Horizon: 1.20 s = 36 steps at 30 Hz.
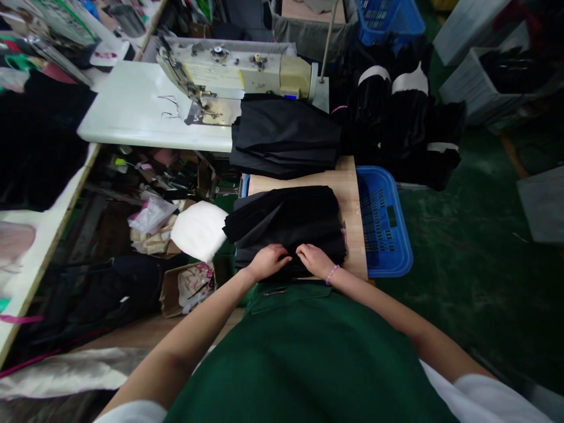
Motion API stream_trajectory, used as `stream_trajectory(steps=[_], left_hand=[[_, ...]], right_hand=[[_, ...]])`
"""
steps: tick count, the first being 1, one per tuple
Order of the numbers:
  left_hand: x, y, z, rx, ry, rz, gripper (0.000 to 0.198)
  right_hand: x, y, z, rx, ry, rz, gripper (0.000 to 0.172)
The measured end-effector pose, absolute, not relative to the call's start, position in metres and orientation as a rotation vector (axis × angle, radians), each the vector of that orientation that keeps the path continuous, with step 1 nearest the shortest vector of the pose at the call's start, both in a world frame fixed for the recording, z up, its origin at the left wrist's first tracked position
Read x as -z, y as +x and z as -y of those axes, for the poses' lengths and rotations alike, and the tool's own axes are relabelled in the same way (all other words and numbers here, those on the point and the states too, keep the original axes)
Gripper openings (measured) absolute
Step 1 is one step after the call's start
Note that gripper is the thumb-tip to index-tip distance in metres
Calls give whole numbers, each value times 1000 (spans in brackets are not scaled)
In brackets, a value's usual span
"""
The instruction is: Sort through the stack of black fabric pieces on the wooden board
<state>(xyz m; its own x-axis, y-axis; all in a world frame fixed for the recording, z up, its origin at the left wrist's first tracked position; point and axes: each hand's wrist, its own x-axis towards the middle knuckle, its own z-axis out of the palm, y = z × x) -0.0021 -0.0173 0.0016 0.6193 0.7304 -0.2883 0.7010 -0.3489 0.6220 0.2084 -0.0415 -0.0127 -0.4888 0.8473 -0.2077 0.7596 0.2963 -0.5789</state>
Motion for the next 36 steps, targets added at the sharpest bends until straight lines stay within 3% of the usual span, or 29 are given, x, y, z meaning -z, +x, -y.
stream_trajectory(steps=[9, 14, 23, 33, 36], left_hand=[[-19, 19, 21, 176, 2135, -1300, 29], [-24, 35, 23, 265, 2111, -1335, 16], [-29, 44, 27, 387, 2149, -1460, 28], [-22, -2, 25, 42, 2259, -1326, 28], [-22, -12, 25, -137, 2396, -1173, 34]], right_hand=[[16, 212, 45, -952, -1302, 2337, 13], [15, 209, 51, -899, -1212, 2352, 18], [15, 214, 41, -744, -1123, 2407, 19], [1, 217, 40, -638, -1176, 2255, 24], [-8, 215, 32, -580, -1246, 2253, 44]])
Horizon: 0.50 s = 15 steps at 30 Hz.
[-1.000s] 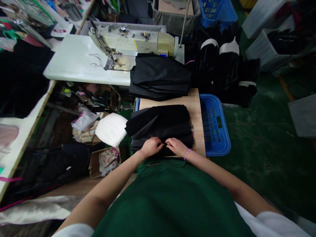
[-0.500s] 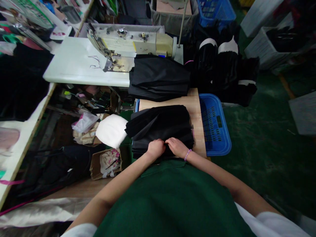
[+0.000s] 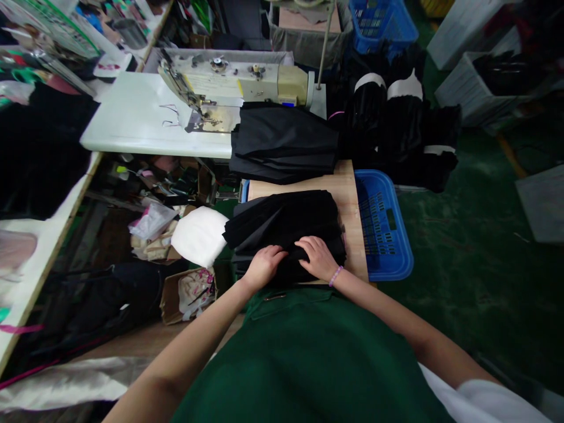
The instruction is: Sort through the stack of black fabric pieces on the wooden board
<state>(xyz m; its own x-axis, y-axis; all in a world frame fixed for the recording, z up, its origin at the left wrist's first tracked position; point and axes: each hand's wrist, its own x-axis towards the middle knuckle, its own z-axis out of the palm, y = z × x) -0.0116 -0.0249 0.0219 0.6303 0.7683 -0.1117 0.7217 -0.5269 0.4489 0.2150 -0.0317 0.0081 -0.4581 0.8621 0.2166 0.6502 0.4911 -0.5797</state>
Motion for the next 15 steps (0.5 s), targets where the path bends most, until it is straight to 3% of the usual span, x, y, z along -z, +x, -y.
stream_trajectory(steps=[2, 3, 6, 8, 10, 15], left_hand=[[-23, -15, 24, -186, 2426, -1100, 36], [-24, -15, 23, -214, 2389, -1075, 36], [-21, -12, 21, -346, 2076, -1102, 39], [-17, -9, 22, -386, 1835, -1251, 58], [-13, -5, 27, -364, 1716, -1478, 73], [-19, -10, 47, -403, 1709, -1908, 85]], right_hand=[[-13, 213, 23, -567, -1299, 2290, 64], [-14, 211, 19, -579, -1315, 2327, 64], [-16, 208, 11, -633, -1301, 2447, 32], [-17, 208, 12, -628, -1272, 2499, 17], [-18, 209, 17, -605, -1244, 2534, 13], [-30, 213, 25, -524, -1228, 2566, 16]])
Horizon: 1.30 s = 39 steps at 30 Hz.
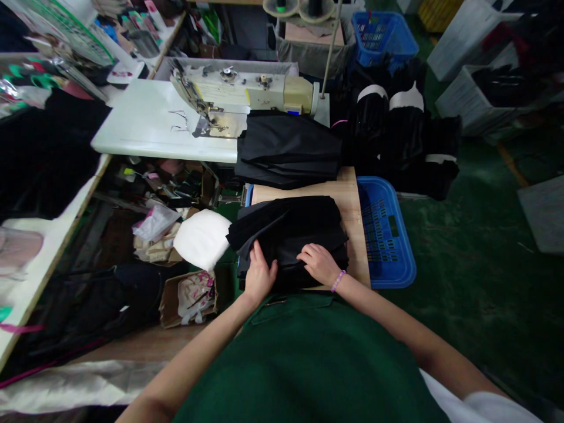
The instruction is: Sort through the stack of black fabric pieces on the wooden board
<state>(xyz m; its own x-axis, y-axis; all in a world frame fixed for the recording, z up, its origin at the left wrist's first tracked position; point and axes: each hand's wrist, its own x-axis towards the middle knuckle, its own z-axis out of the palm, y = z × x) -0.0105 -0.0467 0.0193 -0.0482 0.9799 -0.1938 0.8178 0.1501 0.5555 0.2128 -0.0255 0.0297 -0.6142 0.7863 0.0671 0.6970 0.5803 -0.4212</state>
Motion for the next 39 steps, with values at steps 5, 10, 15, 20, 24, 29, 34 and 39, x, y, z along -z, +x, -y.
stream_trajectory(steps=[5, 10, 15, 20, 24, 29, 34, 39], left_hand=[[-40, -33, 25, -771, 1877, -2058, 79], [-52, -20, 0, -822, 2157, -1543, 32], [-28, 1, -10, -384, 2173, -1292, 48], [-9, -4, -23, -602, 1865, -1460, 55], [-12, -5, -17, -584, 1858, -1378, 36], [-2, -4, 12, -243, 1802, -1112, 16], [9, -4, 33, -84, 1868, -1020, 21], [5, 0, 31, -83, 1907, -1039, 11]], right_hand=[[-42, 208, -10, -461, -1244, 2558, 13], [-42, 188, -78, -372, -1398, 2512, 22], [-48, 180, -101, -247, -1609, 2336, 17], [-42, 193, -47, -443, -1322, 2437, 21], [-13, 207, 16, -783, -1114, 2682, 7], [19, 216, 53, -870, -1234, 2677, 9], [31, 213, 50, -941, -1285, 2613, 12], [23, 213, 45, -907, -1316, 2532, 11]])
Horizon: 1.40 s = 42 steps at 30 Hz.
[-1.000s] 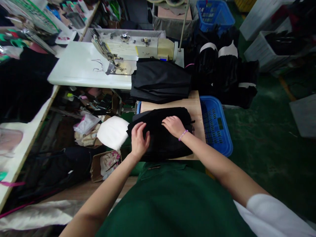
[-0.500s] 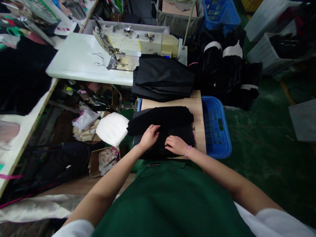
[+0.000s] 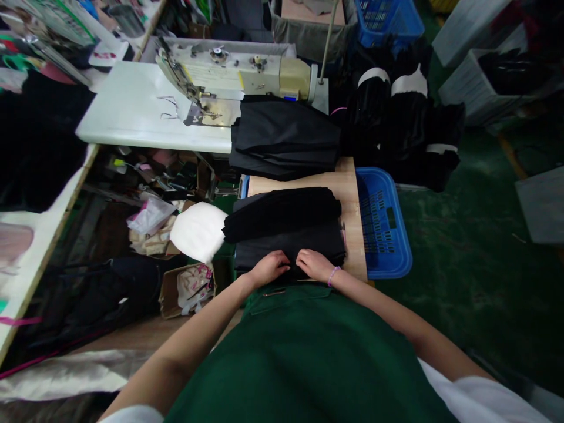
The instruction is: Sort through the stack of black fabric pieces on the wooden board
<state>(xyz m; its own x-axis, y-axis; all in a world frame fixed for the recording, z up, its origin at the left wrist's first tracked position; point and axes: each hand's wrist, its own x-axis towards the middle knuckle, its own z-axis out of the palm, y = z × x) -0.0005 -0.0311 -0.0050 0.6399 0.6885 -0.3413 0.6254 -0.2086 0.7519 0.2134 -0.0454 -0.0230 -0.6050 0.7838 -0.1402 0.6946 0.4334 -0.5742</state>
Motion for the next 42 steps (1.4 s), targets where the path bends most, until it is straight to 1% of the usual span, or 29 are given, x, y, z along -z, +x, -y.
stream_trajectory(steps=[3, 6, 10, 13, 16, 18, 19, 22, 25, 30, 33, 35, 37, 38, 40, 42], left_hand=[[7, -1, 26, -119, 1889, -1120, 16], [15, -5, 21, -149, 1816, -1227, 16], [21, -10, 17, -170, 1750, -1310, 15], [17, -10, 20, -158, 1781, -1296, 12], [11, -8, 25, -125, 1854, -1178, 22], [9, -7, 29, -108, 1910, -1072, 30], [8, -7, 30, -100, 1943, -1022, 31], [8, -7, 33, -63, 2036, -935, 23], [9, -6, 34, -51, 2074, -946, 21], [13, -4, 30, -110, 2045, -993, 19], [7, -4, 27, -154, 2044, -1073, 16], [-5, -4, 22, -236, 2102, -1080, 18], [-22, -5, 12, -348, 2218, -1044, 21], [-31, -6, 5, -403, 2282, -1031, 23], [-46, -8, -13, -508, 2366, -1088, 26], [-53, -10, -35, -603, 2358, -1266, 24]], right_hand=[[12, 217, 50, -789, -1375, 2475, 16], [6, 221, 56, -735, -1348, 2499, 21], [15, 221, 59, -798, -1199, 2634, 9], [28, 219, 59, -828, -1174, 2698, 8], [34, 216, 59, -855, -1156, 2738, 12], [34, 214, 59, -872, -1159, 2742, 12], [34, 214, 58, -879, -1172, 2734, 11], [32, 213, 55, -888, -1263, 2660, 9], [30, 212, 52, -888, -1359, 2555, 9], [27, 213, 52, -866, -1377, 2455, 12], [22, 217, 53, -793, -1387, 2391, 7], [17, 222, 54, -727, -1400, 2350, 14], [11, 227, 54, -648, -1452, 2287, 12], [8, 229, 54, -602, -1502, 2235, 14], [3, 233, 55, -466, -1606, 2101, 24], [-1, 233, 58, -333, -1617, 2038, 33]])
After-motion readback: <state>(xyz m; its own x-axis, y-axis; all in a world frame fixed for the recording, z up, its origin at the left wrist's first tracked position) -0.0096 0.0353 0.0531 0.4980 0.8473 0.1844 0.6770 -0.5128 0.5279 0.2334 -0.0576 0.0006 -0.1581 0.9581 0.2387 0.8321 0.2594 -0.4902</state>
